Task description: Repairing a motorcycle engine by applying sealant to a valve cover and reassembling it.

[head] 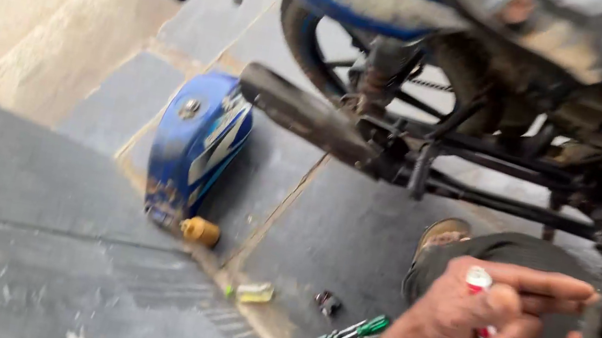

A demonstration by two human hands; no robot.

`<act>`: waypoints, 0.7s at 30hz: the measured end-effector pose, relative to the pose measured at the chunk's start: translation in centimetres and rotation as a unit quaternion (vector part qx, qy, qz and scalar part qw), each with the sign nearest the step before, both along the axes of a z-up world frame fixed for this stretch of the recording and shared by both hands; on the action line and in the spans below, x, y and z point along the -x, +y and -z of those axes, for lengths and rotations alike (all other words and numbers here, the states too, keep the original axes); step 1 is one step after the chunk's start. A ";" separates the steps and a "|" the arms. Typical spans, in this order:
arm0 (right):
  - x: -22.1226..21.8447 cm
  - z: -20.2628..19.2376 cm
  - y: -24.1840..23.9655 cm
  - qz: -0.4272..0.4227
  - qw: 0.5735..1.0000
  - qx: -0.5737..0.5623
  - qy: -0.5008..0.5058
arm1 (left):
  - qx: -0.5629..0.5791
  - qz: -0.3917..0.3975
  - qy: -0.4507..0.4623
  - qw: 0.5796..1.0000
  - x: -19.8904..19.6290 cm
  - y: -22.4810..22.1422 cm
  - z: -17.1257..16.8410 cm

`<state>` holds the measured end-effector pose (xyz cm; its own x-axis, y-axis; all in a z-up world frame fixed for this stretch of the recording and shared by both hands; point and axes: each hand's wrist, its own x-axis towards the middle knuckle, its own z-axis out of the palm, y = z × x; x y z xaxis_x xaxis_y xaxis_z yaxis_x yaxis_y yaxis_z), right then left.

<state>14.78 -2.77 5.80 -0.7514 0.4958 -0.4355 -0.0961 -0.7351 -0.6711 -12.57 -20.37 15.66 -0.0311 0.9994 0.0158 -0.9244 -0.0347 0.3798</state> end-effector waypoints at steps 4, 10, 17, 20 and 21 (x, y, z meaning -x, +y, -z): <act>7.1 5.0 -1.9 -0.074 0.997 -0.001 -0.007 | -0.018 -0.021 0.047 0.999 7.0 -5.7 2.1; 22.3 -2.9 -5.8 -0.117 0.964 -0.030 -0.237 | 0.212 -0.212 -0.039 0.953 13.1 -9.7 15.7; 17.4 6.9 -0.2 -0.021 0.940 -0.323 -0.104 | 0.421 -0.339 -0.127 0.832 19.4 -17.3 43.6; 15.8 9.4 -0.6 0.026 0.935 -0.321 -0.148 | 0.533 -0.481 -0.058 0.694 22.8 -18.3 48.8; 14.9 9.6 -0.5 0.037 0.933 -0.320 -0.162 | 0.537 -0.465 -0.057 0.701 23.9 -19.5 50.7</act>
